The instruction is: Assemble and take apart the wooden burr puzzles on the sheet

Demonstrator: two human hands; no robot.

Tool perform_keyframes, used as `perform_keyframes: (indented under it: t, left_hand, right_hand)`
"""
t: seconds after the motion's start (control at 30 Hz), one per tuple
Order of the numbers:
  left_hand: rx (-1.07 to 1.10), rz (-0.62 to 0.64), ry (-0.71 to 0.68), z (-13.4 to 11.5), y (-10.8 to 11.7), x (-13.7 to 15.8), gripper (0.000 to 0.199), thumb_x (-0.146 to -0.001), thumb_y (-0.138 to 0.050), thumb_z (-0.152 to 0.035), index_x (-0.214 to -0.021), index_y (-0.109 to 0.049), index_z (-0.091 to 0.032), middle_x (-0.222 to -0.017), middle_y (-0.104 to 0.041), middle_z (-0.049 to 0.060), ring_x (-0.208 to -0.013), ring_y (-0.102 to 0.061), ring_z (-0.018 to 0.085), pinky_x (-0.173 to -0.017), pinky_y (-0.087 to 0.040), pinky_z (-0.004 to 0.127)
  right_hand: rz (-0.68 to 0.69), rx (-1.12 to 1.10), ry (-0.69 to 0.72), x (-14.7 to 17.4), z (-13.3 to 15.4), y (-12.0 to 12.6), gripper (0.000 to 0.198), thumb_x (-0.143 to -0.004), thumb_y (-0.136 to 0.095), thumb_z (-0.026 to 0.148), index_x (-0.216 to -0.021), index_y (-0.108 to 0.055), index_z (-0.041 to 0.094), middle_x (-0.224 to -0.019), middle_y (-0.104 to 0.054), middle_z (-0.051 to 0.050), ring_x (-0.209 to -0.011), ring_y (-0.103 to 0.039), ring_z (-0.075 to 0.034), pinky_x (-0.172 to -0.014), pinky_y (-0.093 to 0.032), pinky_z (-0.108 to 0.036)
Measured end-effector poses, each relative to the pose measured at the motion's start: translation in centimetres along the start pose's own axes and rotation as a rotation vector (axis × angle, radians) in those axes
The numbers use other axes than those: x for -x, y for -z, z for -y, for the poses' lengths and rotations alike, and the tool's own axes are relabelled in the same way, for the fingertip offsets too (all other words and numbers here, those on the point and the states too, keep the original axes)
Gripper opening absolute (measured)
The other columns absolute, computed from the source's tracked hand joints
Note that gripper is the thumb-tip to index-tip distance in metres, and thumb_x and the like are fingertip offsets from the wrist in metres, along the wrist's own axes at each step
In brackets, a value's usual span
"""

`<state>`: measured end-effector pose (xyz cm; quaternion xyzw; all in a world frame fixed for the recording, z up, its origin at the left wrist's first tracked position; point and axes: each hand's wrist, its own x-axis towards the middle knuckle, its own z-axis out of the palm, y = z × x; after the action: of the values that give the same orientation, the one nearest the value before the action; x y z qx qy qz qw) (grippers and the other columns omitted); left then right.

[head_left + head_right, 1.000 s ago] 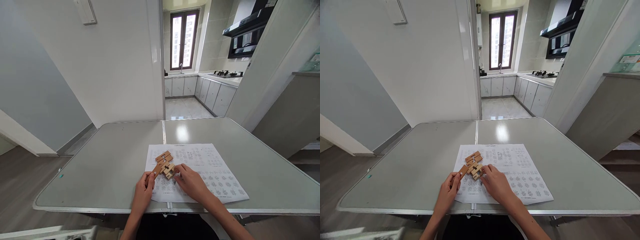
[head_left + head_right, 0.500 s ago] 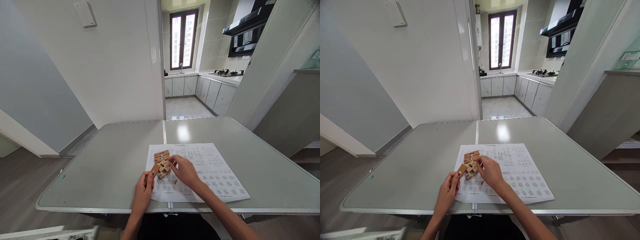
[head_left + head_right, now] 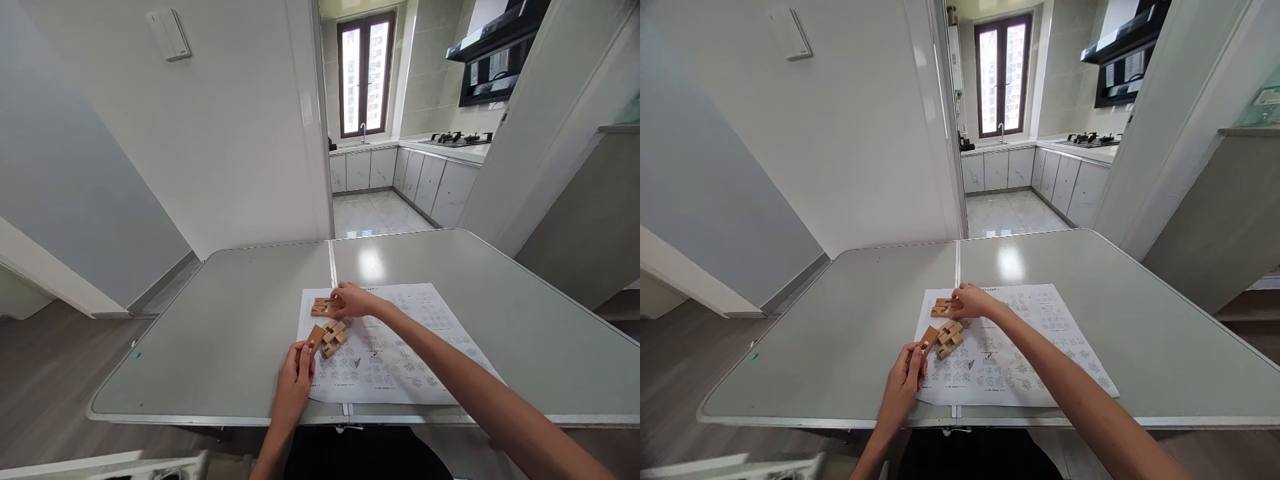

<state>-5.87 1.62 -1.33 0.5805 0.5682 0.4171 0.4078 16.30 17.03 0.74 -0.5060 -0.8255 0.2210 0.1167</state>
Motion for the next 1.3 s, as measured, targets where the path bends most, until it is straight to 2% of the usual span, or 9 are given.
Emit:
perform_keyframes:
  t: [0.07, 0.2, 0.33, 0.7, 0.77, 0.9, 1.07, 1.17, 1.3]
  left_hand:
    - [-0.018, -0.001, -0.014, 0.1, 0.1, 0.0, 0.049, -0.097, -0.045, -0.068, -0.101, -0.060, -0.022, -0.066, -0.052, -0.004, -0.054, -0.048, 0.015, -0.053, -0.039, 0.026]
    - [-0.028, 0.009, -0.012, 0.3, 0.2, 0.0, 0.048, -0.098, -0.045, -0.066, -0.104, -0.061, -0.021, -0.067, -0.054, -0.003, -0.054, -0.049, 0.015, -0.053, -0.039, 0.026]
    - [-0.017, 0.009, -0.008, 0.5, 0.2, -0.1, 0.049, -0.097, -0.046, -0.067, -0.103, -0.062, -0.021, -0.066, -0.055, -0.003, -0.055, -0.050, 0.016, -0.053, -0.040, 0.026]
    - [-0.030, 0.017, 0.006, -0.2, 0.1, 0.0, 0.052, -0.095, -0.047, -0.070, -0.102, -0.061, -0.020, -0.067, -0.055, -0.002, -0.055, -0.049, 0.016, -0.052, -0.038, 0.026]
    - [-0.021, 0.013, 0.003, -0.5, 0.1, 0.1, 0.050, -0.096, -0.048, -0.069, -0.101, -0.061, -0.020, -0.067, -0.054, -0.003, -0.055, -0.048, 0.015, -0.052, -0.038, 0.025]
    - [0.059, 0.002, 0.008, -1.2, 0.1, 0.2, 0.050, -0.096, -0.049, -0.067, -0.105, -0.061, -0.020, -0.067, -0.052, -0.004, -0.055, -0.047, 0.015, -0.052, -0.040, 0.025]
    - [0.242, 0.069, 0.055, -1.9, -0.5, 1.1, 0.052, -0.096, -0.053, -0.066, -0.121, -0.058, -0.020, -0.080, -0.055, -0.002, -0.055, -0.046, 0.011, -0.051, -0.042, 0.024]
    - [0.322, 0.126, 0.040, -2.2, -1.6, 1.8, 0.051, -0.097, -0.054, -0.064, -0.125, -0.057, -0.021, -0.091, -0.060, 0.001, -0.057, -0.051, 0.010, -0.054, -0.046, 0.024]
    - [0.334, 0.196, -0.006, -2.6, -3.2, 2.4, 0.046, -0.101, -0.053, -0.059, -0.127, -0.058, -0.022, -0.111, -0.066, 0.008, -0.069, -0.064, 0.014, -0.066, -0.053, 0.029]
  right_hand:
    - [0.060, 0.008, -0.047, -0.4, 0.0, 0.2, 0.049, -0.083, -0.085, 0.044, -0.121, -0.071, 0.017, -0.121, -0.069, -0.014, -0.114, -0.065, -0.033, -0.088, -0.057, -0.039]
    - [0.180, 0.013, -0.124, -0.4, 0.0, 0.3, 0.029, -0.103, -0.064, 0.037, -0.127, -0.066, 0.021, -0.132, -0.065, -0.009, -0.109, -0.068, -0.024, -0.093, -0.059, -0.043]
    - [0.237, -0.017, -0.163, 0.6, -0.1, 0.3, 0.026, -0.104, -0.062, 0.036, -0.126, -0.067, 0.022, -0.135, -0.065, -0.008, -0.110, -0.067, -0.024, -0.095, -0.059, -0.042]
    - [0.158, -0.234, -0.355, 4.4, -2.1, 0.5, 0.031, -0.102, -0.065, 0.036, -0.129, -0.065, 0.021, -0.135, -0.064, -0.008, -0.111, -0.067, -0.025, -0.094, -0.059, -0.044]
    - [0.120, -0.300, -0.366, 5.4, -2.4, 0.5, 0.027, -0.105, -0.060, 0.038, -0.121, -0.068, 0.018, -0.125, -0.069, -0.009, -0.104, -0.069, -0.025, -0.090, -0.059, -0.042]
    - [0.034, -0.470, -0.320, 8.2, -1.8, 1.0, 0.045, -0.109, -0.038, 0.045, -0.092, -0.068, 0.016, -0.081, -0.071, -0.006, -0.070, -0.066, -0.020, -0.071, -0.051, -0.034]
    - [0.020, -0.727, -0.206, 13.6, 1.5, 1.9, 0.047, -0.106, -0.035, 0.057, -0.105, -0.062, 0.019, -0.077, -0.063, 0.000, -0.065, -0.056, -0.015, -0.064, -0.045, -0.029]
    - [0.070, -1.080, -0.113, 16.6, 3.8, 1.9, 0.046, -0.103, -0.044, 0.062, -0.104, -0.059, 0.018, -0.071, -0.056, 0.002, -0.062, -0.049, -0.013, -0.060, -0.038, -0.029]
    - [0.163, -1.182, -0.091, 18.7, 5.7, 1.5, 0.047, -0.102, -0.048, 0.063, -0.103, -0.057, 0.018, -0.073, -0.054, 0.003, -0.062, -0.046, -0.012, -0.062, -0.037, -0.029]
